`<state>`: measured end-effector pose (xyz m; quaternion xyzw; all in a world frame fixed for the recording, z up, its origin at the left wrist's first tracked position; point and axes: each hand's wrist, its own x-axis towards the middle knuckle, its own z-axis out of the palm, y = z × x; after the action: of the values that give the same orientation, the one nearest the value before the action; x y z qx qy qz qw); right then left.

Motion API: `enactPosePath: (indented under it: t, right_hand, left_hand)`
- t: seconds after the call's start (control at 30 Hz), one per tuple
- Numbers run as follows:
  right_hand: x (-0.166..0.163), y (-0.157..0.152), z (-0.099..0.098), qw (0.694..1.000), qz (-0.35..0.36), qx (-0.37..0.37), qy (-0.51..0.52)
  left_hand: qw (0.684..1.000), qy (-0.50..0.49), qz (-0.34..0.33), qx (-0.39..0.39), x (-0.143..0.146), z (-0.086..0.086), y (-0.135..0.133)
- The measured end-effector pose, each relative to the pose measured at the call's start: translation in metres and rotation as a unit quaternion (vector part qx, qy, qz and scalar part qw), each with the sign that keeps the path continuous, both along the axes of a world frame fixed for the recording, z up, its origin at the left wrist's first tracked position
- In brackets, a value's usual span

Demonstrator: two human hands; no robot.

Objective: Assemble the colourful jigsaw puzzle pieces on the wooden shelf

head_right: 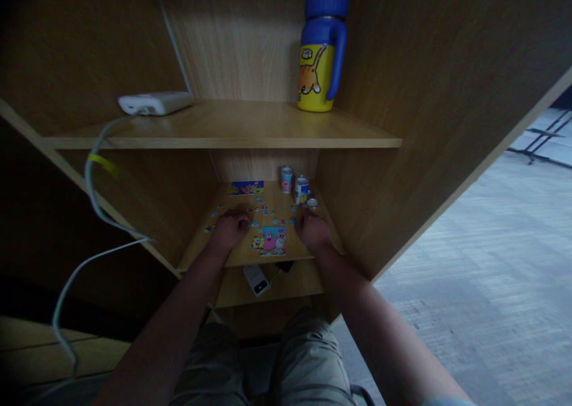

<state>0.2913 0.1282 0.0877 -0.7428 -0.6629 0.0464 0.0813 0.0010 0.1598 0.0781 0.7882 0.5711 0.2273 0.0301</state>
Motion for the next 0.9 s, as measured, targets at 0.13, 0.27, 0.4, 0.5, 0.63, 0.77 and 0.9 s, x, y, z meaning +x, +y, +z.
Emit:
enactPosePath:
  t: [0.13,0.27,0.4,0.5,0.63,0.77,0.9]
  right_hand:
    - [0.001,0.001,-0.002,1.000,0.004,0.006,-0.004]
    - [0.001,0.001,-0.002,1.000,0.003,-0.001,-0.006]
    - [0.001,0.000,-0.001,1.000,0.007,0.002,0.000]
    - [0.001,0.000,-0.001,1.000,0.003,0.007,-0.002]
    - [0.000,-0.001,0.000,1.000,-0.004,-0.002,-0.006]
    - [0.001,-0.001,-0.001,1.000,0.003,-0.003,-0.001]
    - [0.002,0.000,-0.001,1.000,0.006,0.000,0.004]
  left_hand:
    - [0.998,0.026,0.055,-0.001,0.002,0.003,0.000]
    - [0.994,0.038,0.095,0.023,0.004,0.007,-0.006]
    - [0.975,0.041,0.215,0.028,0.002,0.007,-0.012]
    - [0.963,0.034,0.267,0.003,0.000,0.004,-0.011]
    - [0.964,0.040,0.264,-0.005,-0.001,0.000,-0.009]
    - [0.965,0.038,0.258,0.015,-0.001,-0.001,-0.009]
    - [0.960,0.027,0.279,0.022,-0.001,0.000,-0.011]
